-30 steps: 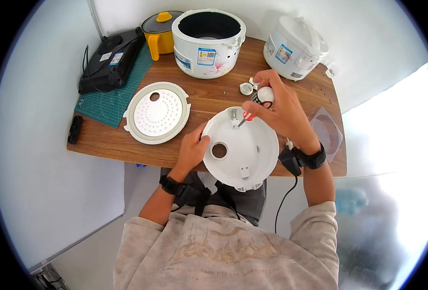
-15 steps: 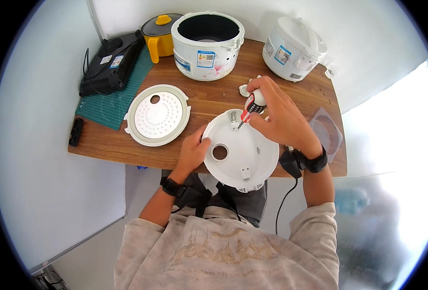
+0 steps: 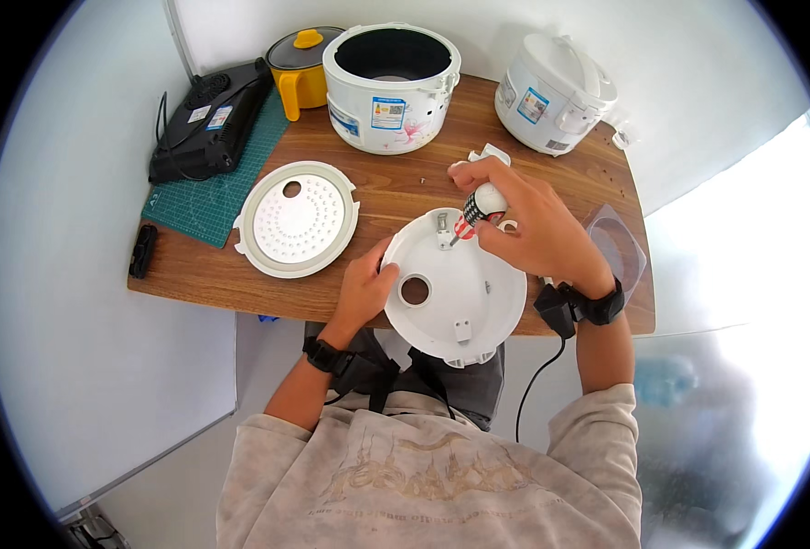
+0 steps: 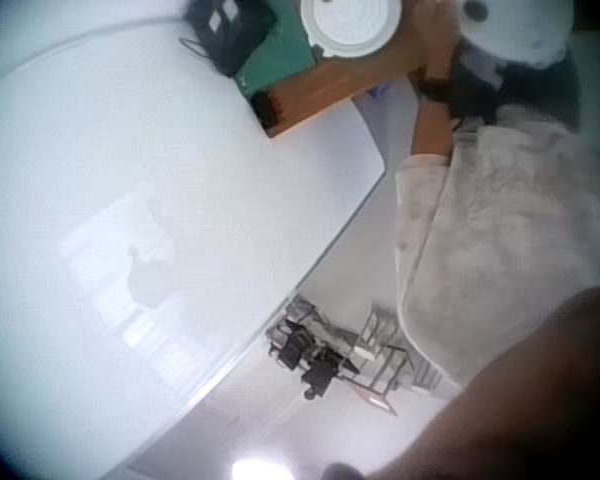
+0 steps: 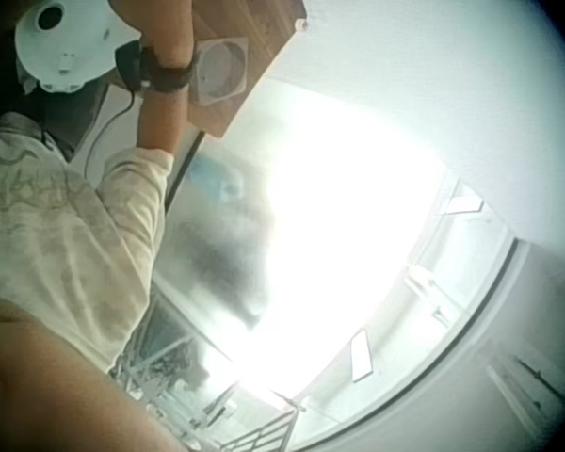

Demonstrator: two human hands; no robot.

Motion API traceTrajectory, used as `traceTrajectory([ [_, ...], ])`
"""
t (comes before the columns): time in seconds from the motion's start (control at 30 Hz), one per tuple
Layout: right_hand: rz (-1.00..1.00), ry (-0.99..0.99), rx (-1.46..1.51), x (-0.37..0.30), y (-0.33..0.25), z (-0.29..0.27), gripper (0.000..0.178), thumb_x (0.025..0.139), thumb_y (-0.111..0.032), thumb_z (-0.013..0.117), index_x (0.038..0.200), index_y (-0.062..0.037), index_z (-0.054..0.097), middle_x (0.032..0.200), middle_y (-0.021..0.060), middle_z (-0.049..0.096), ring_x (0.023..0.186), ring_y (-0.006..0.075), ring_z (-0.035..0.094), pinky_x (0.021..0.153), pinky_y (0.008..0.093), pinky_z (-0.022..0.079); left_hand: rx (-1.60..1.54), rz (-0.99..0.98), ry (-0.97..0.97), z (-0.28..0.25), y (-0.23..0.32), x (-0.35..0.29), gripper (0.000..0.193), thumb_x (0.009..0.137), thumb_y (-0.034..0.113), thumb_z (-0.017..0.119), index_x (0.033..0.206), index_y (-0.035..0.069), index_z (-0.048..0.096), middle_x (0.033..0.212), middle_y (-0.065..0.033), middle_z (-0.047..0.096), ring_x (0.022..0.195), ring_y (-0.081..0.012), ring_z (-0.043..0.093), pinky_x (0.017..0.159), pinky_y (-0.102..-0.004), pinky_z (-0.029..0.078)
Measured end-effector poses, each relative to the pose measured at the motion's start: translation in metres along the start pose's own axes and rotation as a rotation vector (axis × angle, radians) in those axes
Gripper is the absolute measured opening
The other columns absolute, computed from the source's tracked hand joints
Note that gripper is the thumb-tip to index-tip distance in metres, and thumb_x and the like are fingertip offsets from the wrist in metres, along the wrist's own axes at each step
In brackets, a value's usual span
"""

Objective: The person uses a screwdriver to remove screws from a white plastic lid and then reattaches small plastic components to the lid. They handle the lid, screws, and small plastic parts on a wooden table.

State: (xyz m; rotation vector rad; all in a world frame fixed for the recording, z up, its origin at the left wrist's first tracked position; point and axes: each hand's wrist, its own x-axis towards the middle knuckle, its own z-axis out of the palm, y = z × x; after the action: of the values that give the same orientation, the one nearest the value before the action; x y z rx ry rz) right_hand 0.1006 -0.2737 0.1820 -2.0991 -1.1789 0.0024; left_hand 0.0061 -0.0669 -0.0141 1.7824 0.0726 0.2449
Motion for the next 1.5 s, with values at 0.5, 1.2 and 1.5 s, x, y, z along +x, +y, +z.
traceTrajectory([
  [0.5, -0.011, 0.179, -0.171, -0.004, 0.006, 0.007, 0.031, 0.086, -0.019, 0.074, 0.111, -0.0073, 0.061, 0.095, 0.0097, 0.07, 0.078, 0.0285, 0.067, 0.07, 0.0386, 0.054, -0.003, 0.029, 0.017, 0.002, -0.007, -0.001, 0.047, 0.086, 0.011, 0.051, 0.132, 0.0, 0.059, 0.091, -0.0216, 0.07, 0.072, -0.0268, 0.066, 0.069, -0.0365, 0.05],
  [1.2, 0.012, 0.12, -0.264, -0.014, -0.001, 0.001, 0.031, 0.086, -0.025, 0.076, 0.105, -0.008, 0.058, 0.079, 0.0116, 0.068, 0.07, 0.0328, 0.066, 0.061, 0.0405, 0.051, -0.123, -0.003, 0.064, 0.006, -0.01, -0.001, 0.047, 0.085, 0.005, 0.047, 0.129, -0.003, 0.06, 0.098, -0.0194, 0.072, 0.079, -0.0204, 0.067, 0.075, -0.0315, 0.052],
  [1.5, -0.144, 0.338, -0.71, -0.013, 0.005, 0.007, 0.02, 0.08, -0.026, 0.074, 0.089, -0.0101, 0.068, 0.055, 0.0019, 0.058, 0.044, 0.022, 0.056, 0.041, 0.0349, 0.042, -0.12, 0.015, 0.088, 0.007, -0.002, -0.003, 0.046, 0.085, 0.004, 0.047, 0.129, -0.004, 0.059, 0.099, -0.0208, 0.072, 0.081, -0.0214, 0.068, 0.076, -0.0325, 0.052],
])
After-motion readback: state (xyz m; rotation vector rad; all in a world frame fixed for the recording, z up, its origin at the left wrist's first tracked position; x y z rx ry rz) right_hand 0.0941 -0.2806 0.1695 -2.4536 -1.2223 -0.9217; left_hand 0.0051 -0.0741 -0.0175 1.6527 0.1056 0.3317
